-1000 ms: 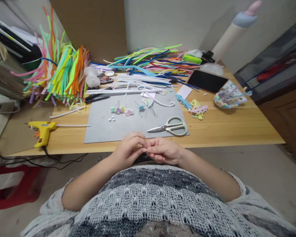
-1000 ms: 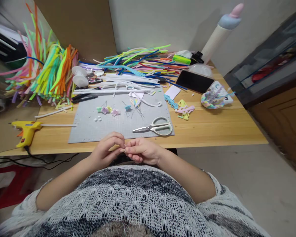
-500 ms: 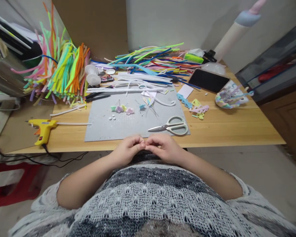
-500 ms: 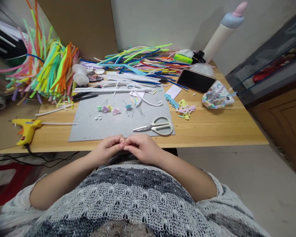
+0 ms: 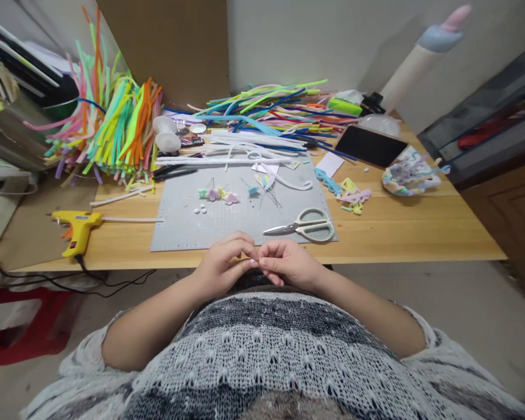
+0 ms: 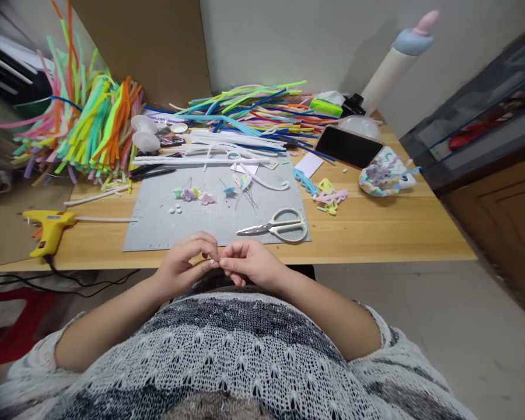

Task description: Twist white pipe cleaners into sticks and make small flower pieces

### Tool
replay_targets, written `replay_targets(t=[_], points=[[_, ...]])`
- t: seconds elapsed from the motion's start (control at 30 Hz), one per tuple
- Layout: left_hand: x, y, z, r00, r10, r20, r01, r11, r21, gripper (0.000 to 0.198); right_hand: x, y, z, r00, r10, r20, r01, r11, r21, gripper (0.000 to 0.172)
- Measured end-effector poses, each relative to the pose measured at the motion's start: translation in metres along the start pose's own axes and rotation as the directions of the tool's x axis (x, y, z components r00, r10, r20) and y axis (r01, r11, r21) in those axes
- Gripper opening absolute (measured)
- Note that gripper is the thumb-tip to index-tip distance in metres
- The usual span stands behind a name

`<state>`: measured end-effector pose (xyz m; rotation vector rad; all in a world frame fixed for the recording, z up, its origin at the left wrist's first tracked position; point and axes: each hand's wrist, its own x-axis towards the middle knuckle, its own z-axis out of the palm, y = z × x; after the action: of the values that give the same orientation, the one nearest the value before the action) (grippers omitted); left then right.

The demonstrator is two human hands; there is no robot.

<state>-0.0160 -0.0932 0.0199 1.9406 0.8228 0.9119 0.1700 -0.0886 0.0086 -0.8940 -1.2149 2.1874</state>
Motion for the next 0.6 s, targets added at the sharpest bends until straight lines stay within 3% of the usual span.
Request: replay_targets(t=[0.1, 0.17, 0.23, 0.3, 0.33, 0.37, 0.4, 0.43, 0.5, 0.53, 0.6], points=[[0.002, 0.0, 0.001, 0.991, -0.132, 0.032, 0.135, 0.985, -0.105, 0.008, -0.001, -0.001, -0.001, 1.0, 0.006, 0.001, -0.005, 0.993, -0.117, 0.02], [0.001, -0.002, 0.002, 0.96, -0.258, 0.105, 0.275, 0.935, -0.223, 0.012, -0.003, -0.001, -0.002, 0.999, -0.051, 0.006, 0.051, 0.954, -0.295, 0.016], [0.0, -0.007, 0.004, 0.877, -0.422, 0.231, 0.48, 0.796, -0.369, 0.018, -0.004, -0.001, -0.005, 0.973, -0.22, 0.068, 0.219, 0.794, -0.567, 0.013], [-0.002, -0.011, 0.006, 0.741, -0.54, 0.399, 0.671, 0.569, -0.475, 0.024, -0.004, 0.0, -0.007, 0.897, -0.398, 0.191, 0.393, 0.523, -0.756, 0.014], [-0.003, -0.012, 0.006, 0.692, -0.558, 0.457, 0.719, 0.477, -0.505, 0.027, -0.004, 0.001, -0.008, 0.861, -0.455, 0.227, 0.438, 0.435, -0.787, 0.014], [-0.004, -0.013, 0.007, 0.68, -0.556, 0.478, 0.728, 0.435, -0.53, 0.028, -0.004, 0.001, -0.008, 0.846, -0.49, 0.21, 0.445, 0.432, -0.784, 0.014], [-0.004, -0.013, 0.007, 0.707, -0.546, 0.448, 0.7, 0.451, -0.555, 0.028, -0.004, 0.001, -0.008, 0.858, -0.495, 0.14, 0.419, 0.515, -0.748, 0.013], [-0.004, -0.012, 0.006, 0.764, -0.529, 0.369, 0.635, 0.52, -0.571, 0.026, -0.004, 0.001, -0.008, 0.887, -0.459, 0.044, 0.366, 0.645, -0.671, 0.012], [-0.004, -0.01, 0.004, 0.891, -0.43, 0.148, 0.443, 0.744, -0.501, 0.025, -0.002, 0.001, -0.006, 0.95, -0.295, -0.102, 0.225, 0.873, -0.432, 0.014], [-0.003, -0.008, 0.003, 0.938, -0.343, 0.053, 0.334, 0.851, -0.406, 0.026, -0.002, 0.001, -0.005, 0.971, -0.21, -0.117, 0.164, 0.934, -0.316, 0.016], [-0.003, -0.005, 0.001, 0.988, -0.148, -0.045, 0.138, 0.975, -0.173, 0.019, 0.0, 0.001, -0.003, 0.991, -0.111, -0.072, 0.098, 0.981, -0.165, 0.019]])
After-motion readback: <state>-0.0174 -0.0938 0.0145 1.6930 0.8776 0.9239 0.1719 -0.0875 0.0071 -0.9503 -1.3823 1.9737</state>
